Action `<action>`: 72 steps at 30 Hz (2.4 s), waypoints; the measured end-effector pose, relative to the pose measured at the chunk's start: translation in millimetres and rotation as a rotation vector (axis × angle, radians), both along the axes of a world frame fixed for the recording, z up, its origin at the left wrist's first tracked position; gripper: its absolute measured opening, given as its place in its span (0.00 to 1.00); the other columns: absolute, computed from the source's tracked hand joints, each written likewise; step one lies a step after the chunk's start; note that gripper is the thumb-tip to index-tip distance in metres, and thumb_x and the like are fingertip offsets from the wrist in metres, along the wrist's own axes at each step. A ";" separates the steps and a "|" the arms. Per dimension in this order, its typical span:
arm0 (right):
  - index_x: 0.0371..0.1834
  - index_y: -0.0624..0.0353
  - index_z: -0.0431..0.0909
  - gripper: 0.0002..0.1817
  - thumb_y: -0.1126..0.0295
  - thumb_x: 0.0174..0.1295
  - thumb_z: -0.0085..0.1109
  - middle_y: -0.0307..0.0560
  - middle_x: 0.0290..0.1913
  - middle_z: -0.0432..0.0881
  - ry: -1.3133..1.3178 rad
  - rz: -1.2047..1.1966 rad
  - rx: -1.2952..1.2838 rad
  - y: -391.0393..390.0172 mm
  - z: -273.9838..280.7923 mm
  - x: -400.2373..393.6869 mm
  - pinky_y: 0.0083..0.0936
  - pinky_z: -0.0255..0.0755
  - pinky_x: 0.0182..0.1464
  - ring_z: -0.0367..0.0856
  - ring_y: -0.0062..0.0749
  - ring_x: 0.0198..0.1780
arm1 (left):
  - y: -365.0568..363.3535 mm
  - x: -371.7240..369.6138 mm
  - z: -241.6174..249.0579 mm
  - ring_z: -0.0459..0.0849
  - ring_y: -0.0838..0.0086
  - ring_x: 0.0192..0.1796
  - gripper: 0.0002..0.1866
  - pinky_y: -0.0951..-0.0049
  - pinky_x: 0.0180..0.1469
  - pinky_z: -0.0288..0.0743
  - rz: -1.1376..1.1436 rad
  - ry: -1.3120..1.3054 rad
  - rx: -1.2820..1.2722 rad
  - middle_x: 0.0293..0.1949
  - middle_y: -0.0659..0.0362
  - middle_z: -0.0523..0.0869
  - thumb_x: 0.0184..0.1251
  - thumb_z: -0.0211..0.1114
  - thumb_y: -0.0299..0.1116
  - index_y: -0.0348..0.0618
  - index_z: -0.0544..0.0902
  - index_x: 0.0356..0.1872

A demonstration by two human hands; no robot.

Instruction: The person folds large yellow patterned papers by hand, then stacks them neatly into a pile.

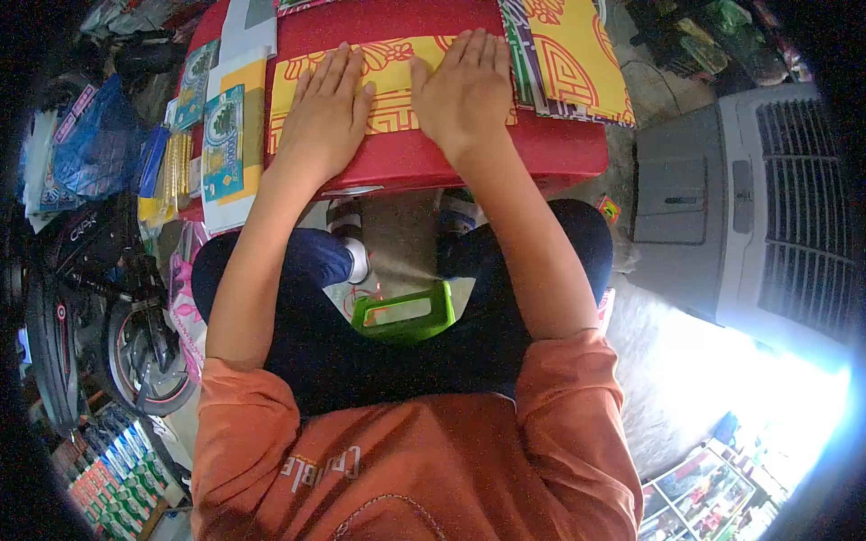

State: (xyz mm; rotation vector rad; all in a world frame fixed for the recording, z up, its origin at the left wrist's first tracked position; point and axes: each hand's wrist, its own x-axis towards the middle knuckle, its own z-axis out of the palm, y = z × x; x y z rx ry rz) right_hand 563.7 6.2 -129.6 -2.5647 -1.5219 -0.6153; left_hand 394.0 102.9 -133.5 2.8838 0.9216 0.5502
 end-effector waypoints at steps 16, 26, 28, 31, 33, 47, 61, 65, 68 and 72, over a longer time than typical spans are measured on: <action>0.69 0.75 0.75 0.42 0.40 0.78 0.41 0.69 0.71 0.76 -0.031 0.049 0.083 -4.7 0.2 8.7 0.48 0.55 0.80 0.72 0.55 0.75 | -0.7 -2.9 -1.5 0.59 0.57 0.84 0.32 0.56 0.85 0.47 0.002 -0.004 0.012 0.83 0.47 0.62 0.87 0.39 0.49 0.39 0.62 0.82; 0.73 0.68 0.73 0.40 0.40 0.78 0.41 0.72 0.72 0.74 -0.092 0.104 0.158 -7.2 -15.9 19.2 0.48 0.53 0.82 0.72 0.57 0.76 | 1.6 -2.8 -4.6 0.60 0.56 0.84 0.33 0.56 0.85 0.47 -0.008 -0.086 0.005 0.81 0.45 0.64 0.87 0.42 0.50 0.37 0.65 0.80; 0.76 0.68 0.70 0.41 0.39 0.78 0.40 0.73 0.73 0.72 -0.090 0.094 0.139 -6.7 -17.2 19.1 0.49 0.53 0.82 0.71 0.59 0.77 | 0.1 -2.2 -3.1 0.60 0.55 0.84 0.34 0.55 0.85 0.47 -0.007 -0.101 -0.023 0.81 0.44 0.65 0.86 0.43 0.51 0.36 0.65 0.79; 0.78 0.68 0.67 0.42 0.39 0.79 0.39 0.74 0.75 0.70 -0.072 0.090 0.121 -6.8 -18.5 18.8 0.49 0.52 0.82 0.69 0.61 0.78 | -2.5 4.3 -2.3 0.60 0.54 0.84 0.35 0.55 0.85 0.47 0.028 -0.066 0.025 0.80 0.42 0.66 0.86 0.44 0.52 0.33 0.66 0.78; 0.78 0.68 0.66 0.42 0.39 0.79 0.39 0.75 0.76 0.68 -0.071 0.100 0.107 -7.2 -18.5 19.5 0.49 0.52 0.82 0.68 0.61 0.78 | -6.7 13.1 1.3 0.60 0.53 0.83 0.34 0.55 0.85 0.48 0.035 -0.073 0.007 0.79 0.40 0.66 0.86 0.45 0.52 0.32 0.66 0.78; 0.78 0.64 0.67 0.31 0.54 0.81 0.42 0.64 0.77 0.70 0.175 0.451 0.149 4.8 -11.3 12.6 0.44 0.55 0.82 0.65 0.53 0.80 | 1.5 18.0 -13.7 0.60 0.56 0.84 0.32 0.58 0.86 0.48 -0.028 -0.129 -0.011 0.80 0.41 0.65 0.85 0.42 0.45 0.32 0.65 0.78; 0.79 0.57 0.69 0.33 0.47 0.79 0.46 0.77 0.74 0.69 0.027 0.231 0.171 -7.7 -11.7 18.6 0.50 0.61 0.78 0.69 0.67 0.76 | 4.0 8.2 -7.8 0.51 0.46 0.86 0.41 0.52 0.86 0.40 0.144 -0.105 -0.006 0.81 0.33 0.58 0.76 0.50 0.65 0.51 0.68 0.81; 0.78 0.58 0.69 0.35 0.45 0.78 0.47 0.77 0.74 0.70 0.025 0.241 0.197 -8.2 -12.6 19.0 0.50 0.60 0.79 0.69 0.66 0.76 | 4.6 2.3 -2.2 0.55 0.42 0.84 0.40 0.51 0.85 0.46 0.109 -0.135 -0.014 0.80 0.31 0.60 0.77 0.52 0.65 0.50 0.68 0.80; 0.78 0.58 0.70 0.35 0.44 0.78 0.47 0.77 0.73 0.70 0.030 0.249 0.214 -8.4 -11.6 17.5 0.50 0.60 0.79 0.69 0.66 0.76 | 5.3 2.5 -2.5 0.54 0.43 0.85 0.39 0.51 0.85 0.43 0.112 -0.133 0.010 0.80 0.31 0.59 0.78 0.49 0.65 0.52 0.67 0.81; 0.78 0.59 0.70 0.36 0.44 0.78 0.47 0.77 0.73 0.71 0.055 0.241 0.214 -9.4 -8.9 15.6 0.50 0.59 0.79 0.68 0.65 0.77 | 7.0 4.6 -11.4 0.53 0.44 0.85 0.37 0.49 0.85 0.39 0.148 -0.099 0.077 0.80 0.32 0.59 0.81 0.45 0.63 0.55 0.65 0.82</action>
